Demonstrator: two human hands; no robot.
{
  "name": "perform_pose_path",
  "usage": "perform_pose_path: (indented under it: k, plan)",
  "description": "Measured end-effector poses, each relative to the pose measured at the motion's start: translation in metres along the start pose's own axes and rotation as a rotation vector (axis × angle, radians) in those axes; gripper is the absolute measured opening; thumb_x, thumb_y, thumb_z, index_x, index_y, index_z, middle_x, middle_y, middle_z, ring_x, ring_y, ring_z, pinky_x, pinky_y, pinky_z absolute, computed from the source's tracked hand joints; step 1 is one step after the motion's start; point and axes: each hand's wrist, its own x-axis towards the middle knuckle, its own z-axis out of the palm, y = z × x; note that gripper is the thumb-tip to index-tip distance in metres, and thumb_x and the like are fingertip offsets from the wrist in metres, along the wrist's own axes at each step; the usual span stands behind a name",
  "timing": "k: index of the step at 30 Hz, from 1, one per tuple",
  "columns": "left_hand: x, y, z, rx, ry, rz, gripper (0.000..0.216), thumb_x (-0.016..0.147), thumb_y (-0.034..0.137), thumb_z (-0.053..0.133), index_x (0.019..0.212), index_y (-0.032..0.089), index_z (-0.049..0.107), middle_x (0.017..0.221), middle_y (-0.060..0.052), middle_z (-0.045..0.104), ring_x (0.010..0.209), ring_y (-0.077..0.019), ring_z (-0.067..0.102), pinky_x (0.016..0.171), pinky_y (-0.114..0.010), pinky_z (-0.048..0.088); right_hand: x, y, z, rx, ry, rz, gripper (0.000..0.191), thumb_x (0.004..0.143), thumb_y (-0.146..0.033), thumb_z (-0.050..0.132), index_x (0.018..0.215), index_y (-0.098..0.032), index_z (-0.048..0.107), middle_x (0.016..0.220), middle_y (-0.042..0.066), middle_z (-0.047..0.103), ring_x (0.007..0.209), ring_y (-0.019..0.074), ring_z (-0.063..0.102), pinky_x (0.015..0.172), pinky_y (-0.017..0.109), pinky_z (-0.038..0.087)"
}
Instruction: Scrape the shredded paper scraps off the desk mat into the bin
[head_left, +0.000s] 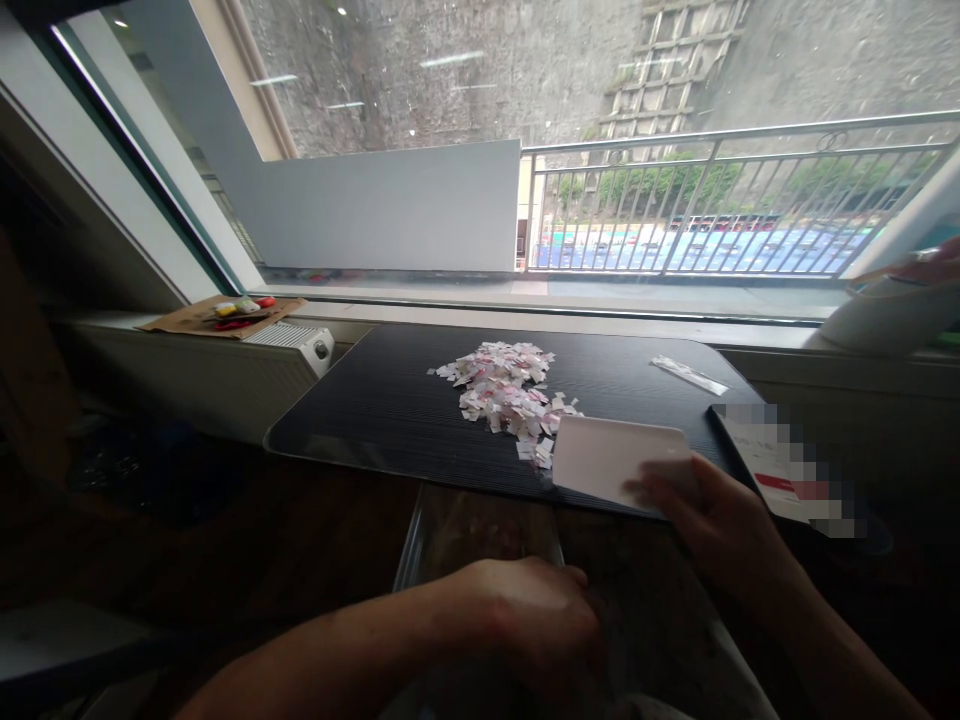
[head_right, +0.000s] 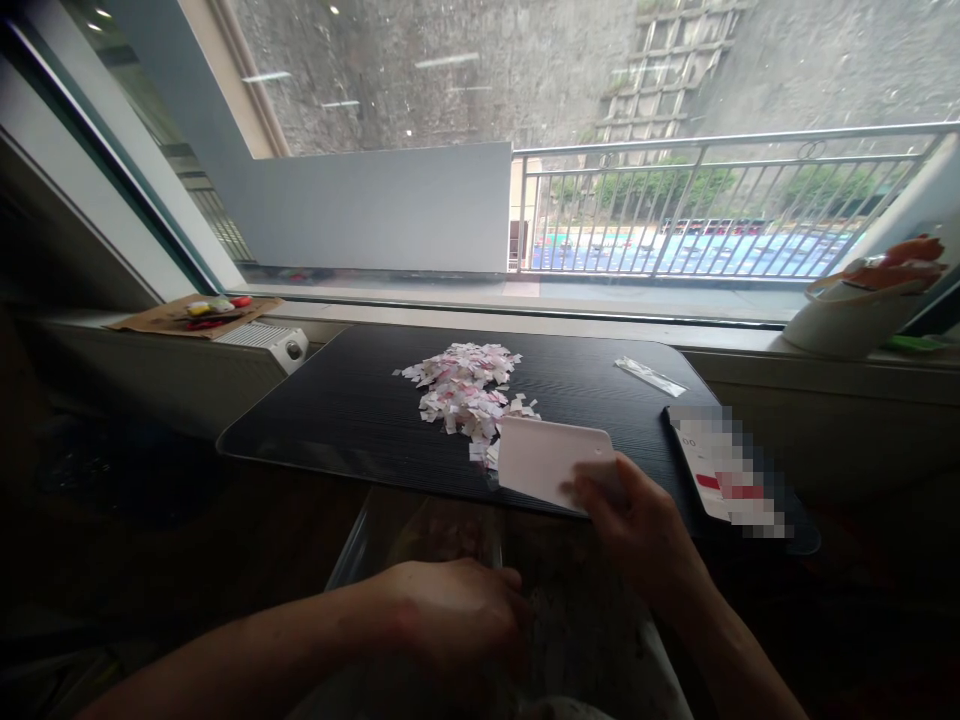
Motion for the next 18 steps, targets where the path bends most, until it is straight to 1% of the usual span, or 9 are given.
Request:
perform_pose_path:
  k: [3,6,10,12,15,18]
  plan:
    - [0.003,-0.002,0.003,0.001,0.009,0.021,0.028,0.084,0.032,0.065,0.107,0.018,0.074,0.107,-0.005,0.073,0.096,-0.0232,0.064,0.068,-0.032,0.045,-0.003,0.0,0.001,0.021,0.002,-0.001,0.022,0.08,-0.046,0.071,0.088,-0.025,0.068,0.083,0.005,0.082,0.078,0.0281,0.079,0.072,0.037,0.063]
    - [0.004,-0.003,0.003,-0.007,0.0,0.011,0.027,0.084,0.034,0.064,0.104,0.019,0.073,0.105,-0.005,0.073,0.096,-0.0245,0.064,0.069,-0.033,0.047,-0.001,0.004,0.002,0.02,0.03,-0.021,0.022,0.082,-0.044,0.071,0.092,-0.025,0.069,0.087,0.006,0.083,0.083,0.0283,0.079,0.077,0.039,0.064]
    - [0.006,-0.004,0.004,0.003,0.036,0.041,0.023,0.085,0.028,0.061,0.101,0.018,0.074,0.098,-0.005,0.074,0.092,-0.0233,0.064,0.075,-0.034,0.049,0.002,0.015,0.004,-0.017,-0.028,-0.062,0.022,0.082,-0.045,0.07,0.09,-0.025,0.071,0.084,0.005,0.083,0.076,0.0268,0.079,0.07,0.036,0.065]
    - [0.007,-0.005,0.007,0.011,0.054,0.071,0.021,0.084,0.027,0.061,0.098,0.017,0.074,0.094,-0.005,0.074,0.089,-0.0224,0.065,0.076,-0.034,0.049,0.003,0.018,0.004,-0.02,-0.032,-0.093,0.021,0.083,-0.045,0.07,0.091,-0.025,0.072,0.083,0.004,0.082,0.074,0.0257,0.079,0.067,0.034,0.065]
    - [0.008,-0.008,0.011,0.017,0.083,0.093,0.024,0.084,0.031,0.063,0.099,0.016,0.074,0.095,-0.006,0.074,0.087,-0.0226,0.066,0.076,-0.035,0.05,0.004,0.02,0.006,-0.02,0.006,-0.124,0.02,0.083,-0.043,0.07,0.091,-0.025,0.072,0.083,0.004,0.083,0.075,0.0249,0.079,0.068,0.033,0.065]
    - [0.008,-0.009,0.012,0.015,0.081,0.094,0.025,0.084,0.031,0.063,0.103,0.017,0.074,0.096,-0.006,0.074,0.088,-0.0226,0.066,0.078,-0.035,0.05,0.004,0.02,0.007,0.012,-0.043,-0.112,0.02,0.085,-0.043,0.07,0.093,-0.025,0.072,0.085,0.004,0.083,0.076,0.0244,0.08,0.07,0.033,0.065]
